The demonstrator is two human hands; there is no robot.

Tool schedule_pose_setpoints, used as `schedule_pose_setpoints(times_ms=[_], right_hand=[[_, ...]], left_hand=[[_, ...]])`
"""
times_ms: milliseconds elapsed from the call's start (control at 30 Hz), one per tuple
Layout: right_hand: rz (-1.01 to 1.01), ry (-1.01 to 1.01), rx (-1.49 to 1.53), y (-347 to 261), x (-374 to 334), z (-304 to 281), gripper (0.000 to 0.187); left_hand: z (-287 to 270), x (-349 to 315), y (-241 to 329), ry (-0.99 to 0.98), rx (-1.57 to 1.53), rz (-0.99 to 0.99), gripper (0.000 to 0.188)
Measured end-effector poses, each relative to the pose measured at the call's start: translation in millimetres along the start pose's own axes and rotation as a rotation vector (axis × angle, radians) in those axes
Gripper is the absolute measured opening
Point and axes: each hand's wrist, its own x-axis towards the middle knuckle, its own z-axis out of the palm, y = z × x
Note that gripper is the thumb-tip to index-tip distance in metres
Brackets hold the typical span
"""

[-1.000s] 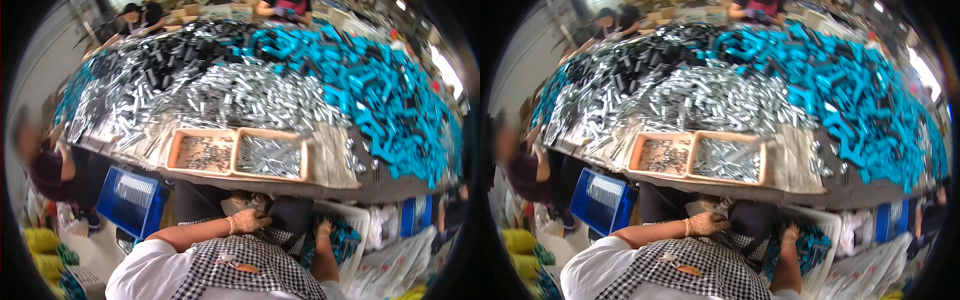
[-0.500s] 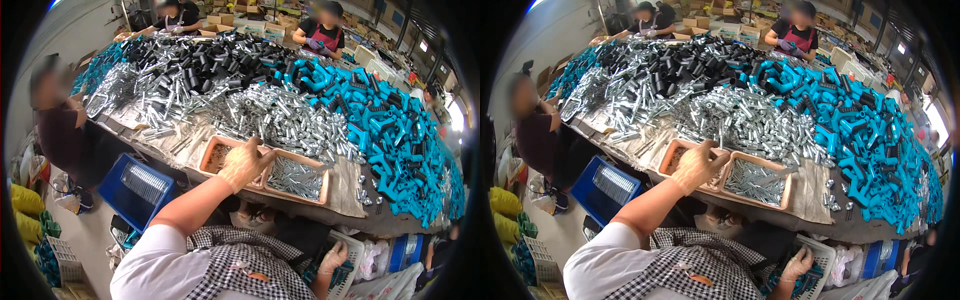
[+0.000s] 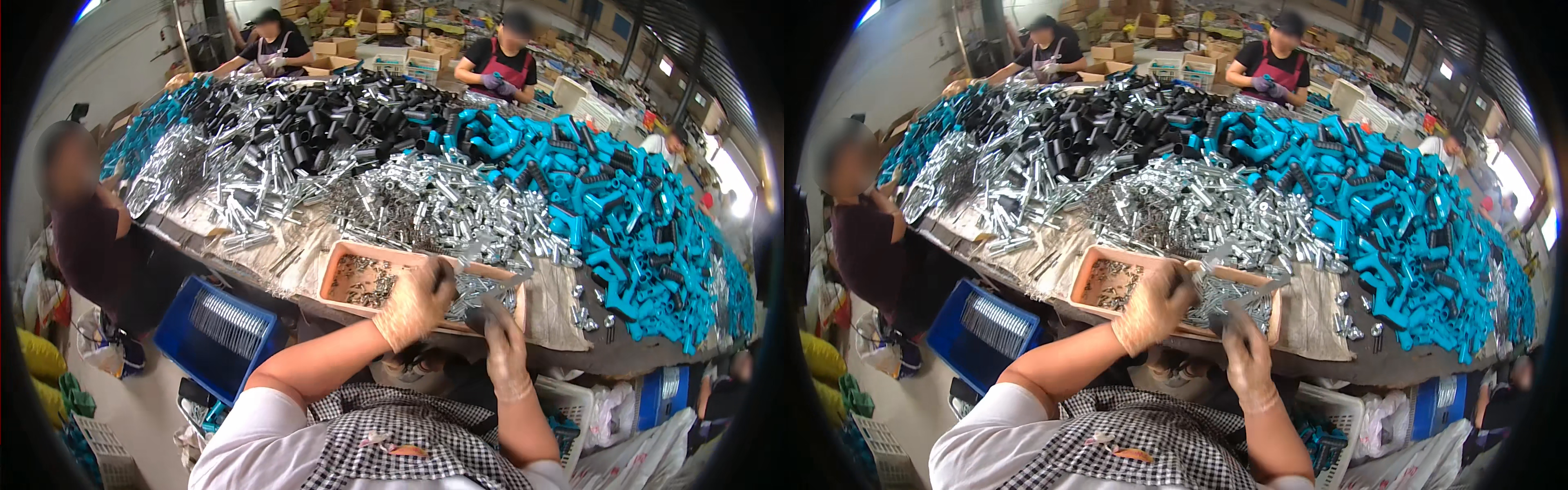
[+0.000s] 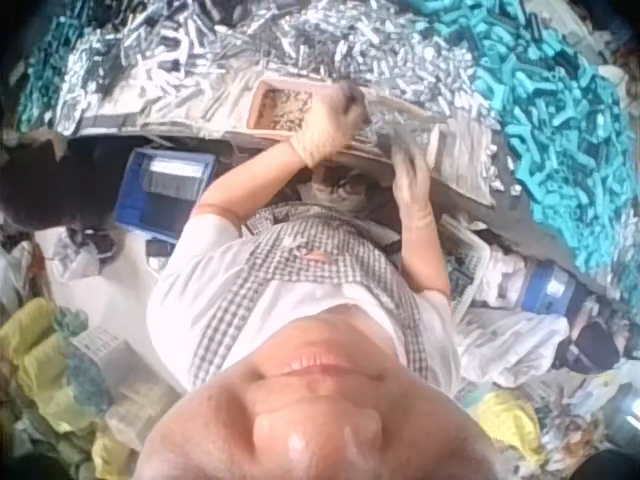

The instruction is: Assembling plastic and metal components of tool handles at a factory workstation.

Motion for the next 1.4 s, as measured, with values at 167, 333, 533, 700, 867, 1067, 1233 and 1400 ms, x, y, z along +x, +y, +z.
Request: schedule_pose_setpoints(times_ms=[167,333,533,700,867,1067,1233,1400], right_hand=[[0.259,0.176,0.701,10,40,15,0.023],[0.027,0.367,0.259,43,34,-21,0.034],[-0.027,0.23,0.01,77,20,-47,0.047],[0.009,0.274,0.054,78,20,-41,0.045],[-0.005,0.281,0.038,58,21,-30,0.041],[-0.204,0.281,0.059,27,8,-11,0.034],[-0.115,0.047,-0.264,9,-32,12,0.037],[-0.149,-0.195,-0.443,9,-48,14,0.039]], left_hand=[[9,14,24,-0.453,0.286,0.46,0.018],[10,130,10,-0.267,0.586,0.029,0.059],[37,225,-65,-0.094,0.789,-0.472,0.067],[26,227,-74,-0.251,0.732,-0.482,0.042],[15,208,-75,-0.025,0.232,-0.324,0.044],[-23,75,18,-0.076,-0.592,-0.389,0.037],[-42,-18,48,-0.095,-0.396,-0.372,0.037],[-60,-55,43,-0.217,-0.19,-0.341,0.029]])
